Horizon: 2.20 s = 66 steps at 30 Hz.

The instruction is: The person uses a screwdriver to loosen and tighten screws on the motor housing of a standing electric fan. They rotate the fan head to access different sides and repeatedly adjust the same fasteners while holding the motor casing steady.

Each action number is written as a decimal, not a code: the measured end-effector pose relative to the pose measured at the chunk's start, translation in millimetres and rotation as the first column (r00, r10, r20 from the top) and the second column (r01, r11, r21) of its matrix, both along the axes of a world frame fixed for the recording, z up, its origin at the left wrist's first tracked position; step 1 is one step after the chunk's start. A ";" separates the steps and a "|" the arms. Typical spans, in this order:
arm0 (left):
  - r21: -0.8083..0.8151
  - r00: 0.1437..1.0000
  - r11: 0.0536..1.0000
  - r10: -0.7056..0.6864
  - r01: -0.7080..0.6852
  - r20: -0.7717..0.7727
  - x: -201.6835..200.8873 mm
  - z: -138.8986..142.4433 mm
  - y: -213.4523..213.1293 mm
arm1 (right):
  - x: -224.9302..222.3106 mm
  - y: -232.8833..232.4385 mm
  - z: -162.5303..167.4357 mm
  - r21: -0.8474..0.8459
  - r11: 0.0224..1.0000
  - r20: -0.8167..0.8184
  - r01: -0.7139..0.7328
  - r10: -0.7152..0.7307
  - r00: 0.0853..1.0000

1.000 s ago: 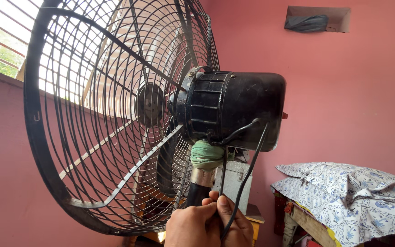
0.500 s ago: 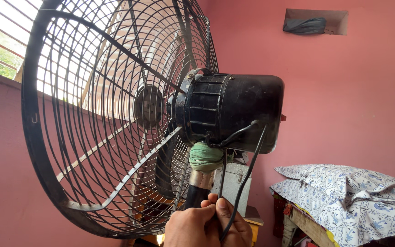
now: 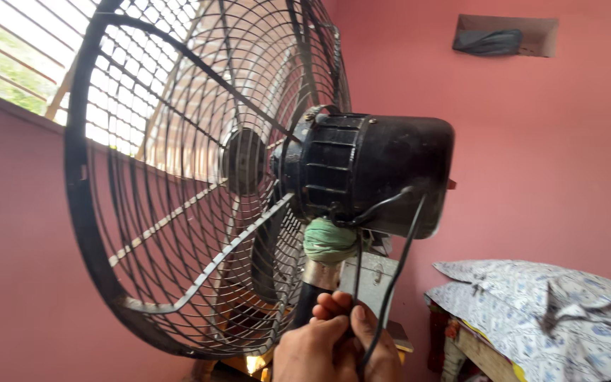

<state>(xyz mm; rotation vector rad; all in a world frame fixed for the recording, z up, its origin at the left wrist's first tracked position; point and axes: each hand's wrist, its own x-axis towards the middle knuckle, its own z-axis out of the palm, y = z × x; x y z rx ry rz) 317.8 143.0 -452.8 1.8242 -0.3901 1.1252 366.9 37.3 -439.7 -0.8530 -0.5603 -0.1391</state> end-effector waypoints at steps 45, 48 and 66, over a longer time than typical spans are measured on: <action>0.244 0.953 0.967 0.140 -0.073 -0.268 -43.5 28.7 62.1 | -8.0 9.6 -9.6 -0.317 0.784 0.278 0.534 -0.461 0.843; 0.094 0.966 0.973 0.220 -0.209 -0.137 -34.3 23.5 49.1 | 6.7 12.5 -16.0 -0.178 0.771 0.414 0.611 -0.505 0.757; -0.282 0.997 0.956 0.076 -0.076 -0.011 -6.6 24.5 13.9 | 3.4 2.9 -14.4 -0.096 0.891 0.406 0.443 -0.371 0.835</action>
